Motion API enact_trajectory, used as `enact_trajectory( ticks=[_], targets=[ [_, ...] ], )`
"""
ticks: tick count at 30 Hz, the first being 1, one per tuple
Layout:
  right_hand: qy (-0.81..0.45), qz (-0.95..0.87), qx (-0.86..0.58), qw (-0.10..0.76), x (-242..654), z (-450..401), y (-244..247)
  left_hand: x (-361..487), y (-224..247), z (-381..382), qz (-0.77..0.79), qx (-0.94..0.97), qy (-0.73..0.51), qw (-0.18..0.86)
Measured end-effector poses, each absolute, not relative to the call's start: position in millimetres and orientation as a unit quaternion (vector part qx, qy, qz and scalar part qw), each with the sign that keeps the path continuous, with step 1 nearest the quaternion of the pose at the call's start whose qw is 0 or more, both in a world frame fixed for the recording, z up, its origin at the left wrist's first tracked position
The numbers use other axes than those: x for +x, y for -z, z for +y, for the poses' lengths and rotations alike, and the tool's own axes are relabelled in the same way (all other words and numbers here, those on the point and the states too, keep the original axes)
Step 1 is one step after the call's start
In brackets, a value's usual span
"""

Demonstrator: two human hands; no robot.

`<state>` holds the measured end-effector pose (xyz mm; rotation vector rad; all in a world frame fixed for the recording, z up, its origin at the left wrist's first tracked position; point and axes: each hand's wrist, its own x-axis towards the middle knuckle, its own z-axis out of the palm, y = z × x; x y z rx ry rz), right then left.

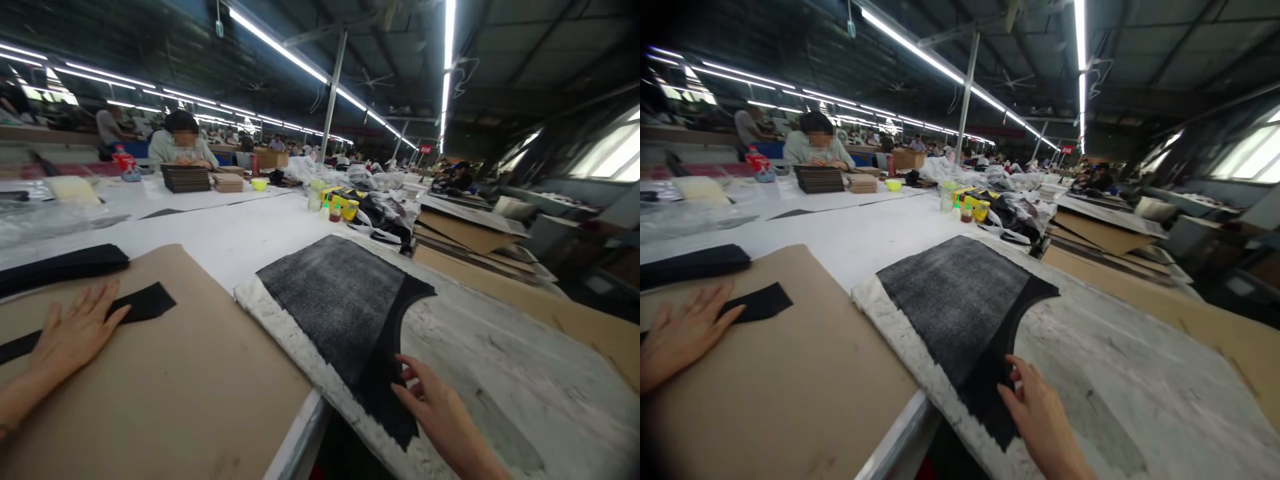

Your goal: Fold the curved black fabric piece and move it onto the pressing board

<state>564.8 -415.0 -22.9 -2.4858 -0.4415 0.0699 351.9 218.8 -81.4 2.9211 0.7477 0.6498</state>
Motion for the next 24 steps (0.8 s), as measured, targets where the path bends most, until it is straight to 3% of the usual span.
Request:
enact_trajectory(
  ticks=[3,5,10,15,19,24],
  targets=[
    [-0.015,-0.155,-0.947,0.280,565,-415,18,369,55,170,0.284,0.902,-0.324,-0.018],
    [-0.038,-0.141,-0.950,0.275,565,-418,16,389,38,121,0.223,0.916,-0.334,0.023],
    [-0.092,-0.109,-0.955,0.262,563,-416,10,438,26,-23,0.058,0.954,-0.265,0.129],
    [-0.078,-0.127,-0.973,0.175,554,-407,2,460,18,-140,-0.134,0.946,-0.220,0.199],
    [-0.083,-0.133,-0.976,0.150,551,-406,0,472,13,-179,-0.169,0.940,-0.189,0.227],
    [-0.103,-0.107,-0.957,0.248,556,-414,6,482,21,-183,-0.157,0.941,-0.186,0.236]
  ],
)
